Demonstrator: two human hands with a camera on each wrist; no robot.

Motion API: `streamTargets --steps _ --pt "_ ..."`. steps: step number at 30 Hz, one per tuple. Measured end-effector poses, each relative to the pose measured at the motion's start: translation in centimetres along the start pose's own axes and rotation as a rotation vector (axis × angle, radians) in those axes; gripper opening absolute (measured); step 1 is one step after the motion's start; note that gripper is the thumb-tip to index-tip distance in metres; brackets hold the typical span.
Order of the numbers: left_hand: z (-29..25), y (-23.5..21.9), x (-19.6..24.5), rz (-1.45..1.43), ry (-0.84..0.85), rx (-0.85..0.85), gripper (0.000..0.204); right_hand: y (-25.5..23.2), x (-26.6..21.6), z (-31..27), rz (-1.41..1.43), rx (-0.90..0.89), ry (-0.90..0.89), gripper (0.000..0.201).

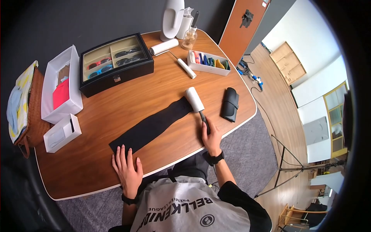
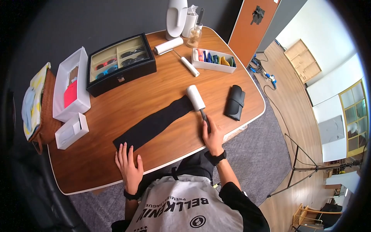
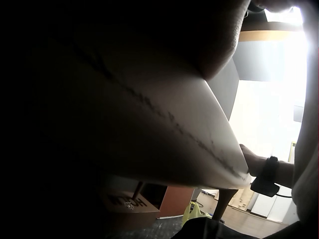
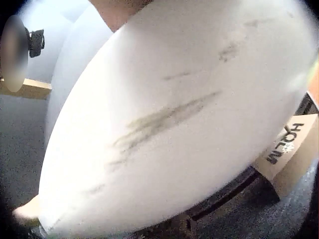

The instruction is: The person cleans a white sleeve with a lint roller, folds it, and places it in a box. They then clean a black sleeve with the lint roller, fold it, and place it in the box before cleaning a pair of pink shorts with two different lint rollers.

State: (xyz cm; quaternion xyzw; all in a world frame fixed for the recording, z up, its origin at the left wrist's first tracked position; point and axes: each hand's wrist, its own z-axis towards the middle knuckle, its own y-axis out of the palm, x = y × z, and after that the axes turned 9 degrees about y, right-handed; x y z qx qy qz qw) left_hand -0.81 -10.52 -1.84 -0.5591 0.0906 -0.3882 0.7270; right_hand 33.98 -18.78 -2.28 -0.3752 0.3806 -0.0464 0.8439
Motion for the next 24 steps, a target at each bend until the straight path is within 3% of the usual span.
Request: streamTargets --steps 4,7,10,14,20,24 --pt "0.1 -0.1 0.0 0.004 -0.001 -0.006 0.042 0.7 -1.9 -3.3 0.040 -0.033 -0.108 0.024" --pt "0.0 0.0 -0.1 0.003 0.004 0.001 0.041 0.9 -4.5 -6.0 0.082 -0.201 -0.177 0.026" --pt "0.0 -0.1 -0.1 -0.003 0.009 -0.006 0.042 1.2 -7.1 -7.4 0.182 -0.298 -0.320 0.026" --pt "0.1 -0.1 -0.2 -0.001 0.005 -0.011 0.042 1.3 -7.6 -7.7 0.173 -0.367 -0.372 0.026" --pt "0.1 -0.1 -0.1 -0.003 0.004 0.009 0.041 0.4 -3.0 -3.9 -0.007 -0.276 -0.197 0.026" --pt "0.0 0.0 -0.1 -0.006 0.006 0.018 0.042 -0.2 0.1 -0.3 -0.086 -0.096 -0.012 0.028"
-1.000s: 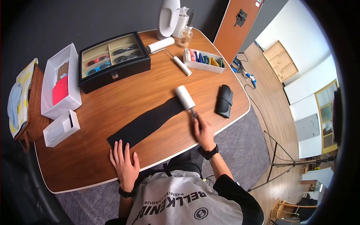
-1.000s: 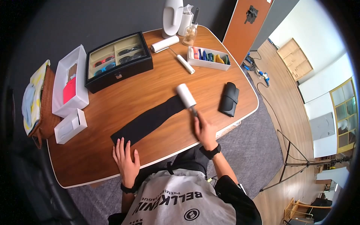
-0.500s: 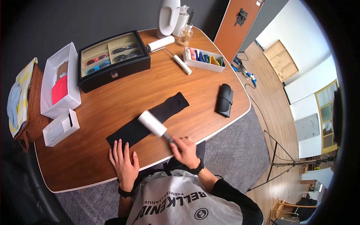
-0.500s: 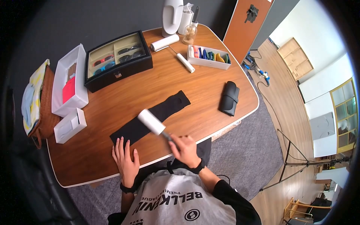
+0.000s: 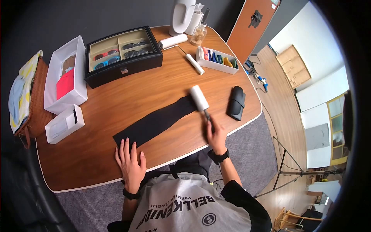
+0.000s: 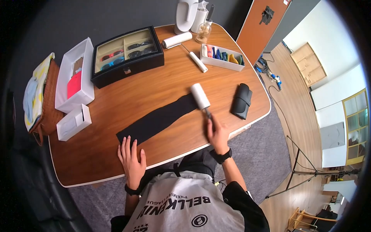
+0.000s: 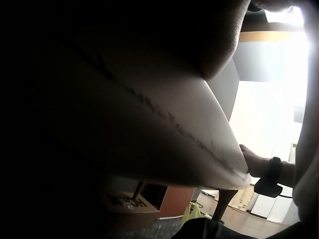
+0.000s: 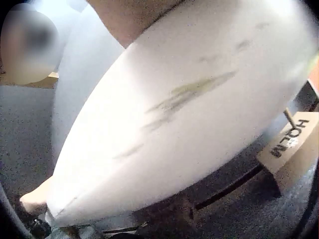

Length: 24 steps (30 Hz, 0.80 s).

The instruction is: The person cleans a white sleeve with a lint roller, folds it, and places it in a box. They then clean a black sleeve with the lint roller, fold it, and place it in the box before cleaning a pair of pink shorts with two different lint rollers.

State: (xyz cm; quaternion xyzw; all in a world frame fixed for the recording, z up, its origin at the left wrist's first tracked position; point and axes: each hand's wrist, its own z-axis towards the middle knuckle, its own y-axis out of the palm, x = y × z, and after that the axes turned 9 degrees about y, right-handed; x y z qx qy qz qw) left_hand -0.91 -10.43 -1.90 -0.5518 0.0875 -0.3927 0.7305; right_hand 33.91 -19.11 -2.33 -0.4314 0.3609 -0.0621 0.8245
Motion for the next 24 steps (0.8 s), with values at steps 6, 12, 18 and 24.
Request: streamTargets --steps 6,12,18,24 --pt "0.1 0.0 0.1 -0.002 -0.004 0.000 0.042 0.1 0.8 0.1 -0.027 0.081 0.008 0.027" --pt "0.1 -0.2 0.0 -0.011 -0.006 -0.020 0.042 1.8 -3.0 -4.3 0.077 0.014 -0.092 0.025" --pt "0.0 -0.1 -0.1 -0.004 0.006 -0.008 0.044 1.9 -8.5 -6.4 0.224 -0.240 -0.297 0.042" --pt "0.0 -0.2 -0.1 -0.030 -0.028 -0.027 0.051 2.1 -9.7 -6.6 0.338 -0.323 -0.310 0.041"
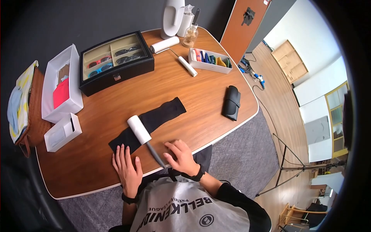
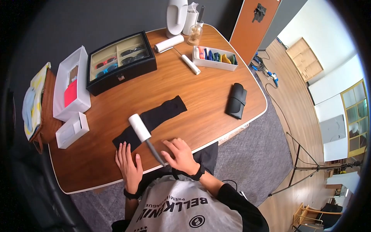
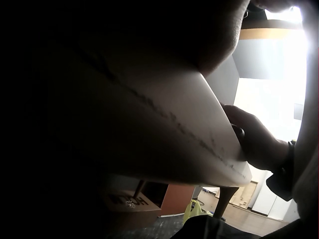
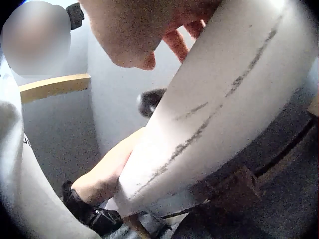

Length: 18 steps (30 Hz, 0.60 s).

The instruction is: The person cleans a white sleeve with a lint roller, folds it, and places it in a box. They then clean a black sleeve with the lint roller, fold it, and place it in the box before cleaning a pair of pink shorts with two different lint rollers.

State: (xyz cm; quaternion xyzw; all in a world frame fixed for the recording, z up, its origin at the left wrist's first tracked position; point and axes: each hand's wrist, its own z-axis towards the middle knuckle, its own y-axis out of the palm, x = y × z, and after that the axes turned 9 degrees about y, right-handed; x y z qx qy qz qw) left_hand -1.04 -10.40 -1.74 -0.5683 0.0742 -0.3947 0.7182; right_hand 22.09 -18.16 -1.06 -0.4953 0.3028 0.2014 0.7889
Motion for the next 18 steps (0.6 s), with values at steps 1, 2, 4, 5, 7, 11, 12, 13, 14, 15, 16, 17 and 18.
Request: streamTargets --steps 1,2,4,5,7,11,12,13,14,15,16,17,18 --pt "0.0 0.0 0.0 -0.006 -0.005 -0.001 0.052 -0.5 -0.2 0.0 0.050 -0.041 0.092 0.038" --pt "0.0 0.0 0.0 -0.010 -0.010 -0.003 0.053 -0.5 0.1 0.2 0.053 -0.041 0.090 0.038" --pt "0.0 -0.1 0.1 -0.014 -0.012 0.007 0.055 -0.5 1.2 1.1 0.086 0.036 0.084 0.037" --pt "0.0 -0.1 0.2 -0.020 -0.013 0.018 0.056 -0.8 1.6 1.4 0.063 0.035 0.110 0.038" --pt "-0.1 0.1 0.1 -0.022 -0.018 0.034 0.057 -1.0 2.9 2.1 -0.010 0.052 0.105 0.043" --pt "-0.3 -0.2 0.2 -0.067 -0.088 0.105 0.063 -1.4 3.5 3.4 -0.182 0.029 0.034 0.057" --pt "-0.2 -0.2 0.5 -0.085 -0.105 0.127 0.063 -1.4 3.2 3.8 -0.219 0.017 0.014 0.059" --pt "0.0 -0.3 1.0 -0.100 -0.129 0.155 0.050 -1.1 3.4 3.8 -0.265 -0.015 0.011 0.064" --pt "0.2 0.0 1.3 -0.089 -0.146 0.164 0.039 -0.8 3.3 4.1 -0.254 -0.018 0.011 0.064" --pt "0.7 0.1 1.7 -0.060 -0.152 0.153 0.037 -0.8 3.1 4.5 -0.296 -0.025 -0.018 0.065" --pt "1.0 0.1 1.9 -0.036 -0.155 0.141 0.036 -0.9 3.1 4.9 -0.343 -0.030 -0.046 0.066" --pt "1.2 0.2 1.9 -0.036 -0.151 0.136 0.036 -0.9 2.8 5.2 -0.363 -0.041 -0.042 0.065" --pt "1.4 0.4 1.9 -0.019 -0.161 0.130 0.033 -0.7 2.9 5.3 -0.365 -0.037 -0.035 0.065"
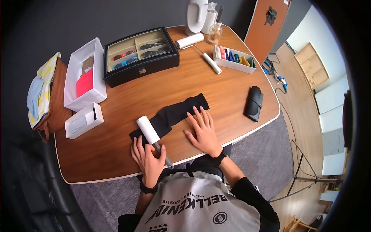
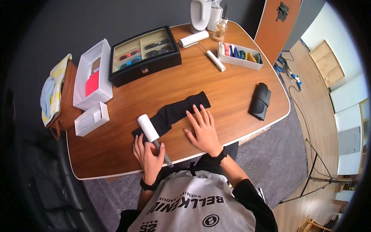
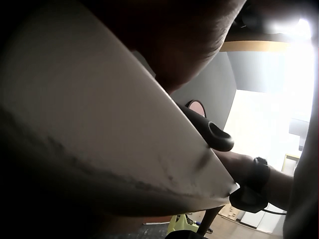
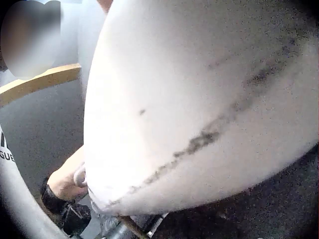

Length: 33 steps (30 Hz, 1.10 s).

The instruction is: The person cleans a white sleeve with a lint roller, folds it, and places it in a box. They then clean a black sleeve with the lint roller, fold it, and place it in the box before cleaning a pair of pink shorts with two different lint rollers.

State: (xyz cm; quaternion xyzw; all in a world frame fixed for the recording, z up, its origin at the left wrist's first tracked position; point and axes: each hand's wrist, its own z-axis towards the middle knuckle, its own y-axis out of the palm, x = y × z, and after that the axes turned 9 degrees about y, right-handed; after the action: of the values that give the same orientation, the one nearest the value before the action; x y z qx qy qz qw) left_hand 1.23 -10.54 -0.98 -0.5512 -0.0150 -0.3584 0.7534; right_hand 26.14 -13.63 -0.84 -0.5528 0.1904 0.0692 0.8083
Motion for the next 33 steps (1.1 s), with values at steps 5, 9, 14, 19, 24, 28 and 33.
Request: streamTargets --steps 5,9,14,19,24,28,33 --pt "0.5 0.1 -1.8 0.073 0.039 -0.043 0.024 0.8 0.7 -0.2 -0.061 0.002 0.016 0.061" --pt "0.2 -0.3 -4.7 0.009 0.038 -0.049 0.028 0.1 1.6 -0.8 -0.080 0.038 0.091 0.057" --pt "0.1 -0.8 -5.6 -0.057 0.027 -0.091 0.029 -0.4 2.0 -1.4 -0.081 0.048 0.127 0.054" --pt "0.7 -2.0 -3.5 -0.011 0.036 -0.100 0.025 -0.2 2.0 -1.5 -0.093 0.052 0.126 0.052" --pt "1.8 -1.9 0.0 -0.217 -0.121 -0.143 0.026 0.0 2.0 -1.5 -0.092 0.060 0.112 0.050" --pt "2.9 -0.5 2.7 -0.092 0.075 -0.139 0.027 0.0 2.1 -1.5 -0.089 0.062 0.112 0.049" --pt "3.1 1.4 3.8 -0.011 0.085 -0.179 0.025 0.1 2.2 -1.5 -0.090 0.061 0.113 0.049"
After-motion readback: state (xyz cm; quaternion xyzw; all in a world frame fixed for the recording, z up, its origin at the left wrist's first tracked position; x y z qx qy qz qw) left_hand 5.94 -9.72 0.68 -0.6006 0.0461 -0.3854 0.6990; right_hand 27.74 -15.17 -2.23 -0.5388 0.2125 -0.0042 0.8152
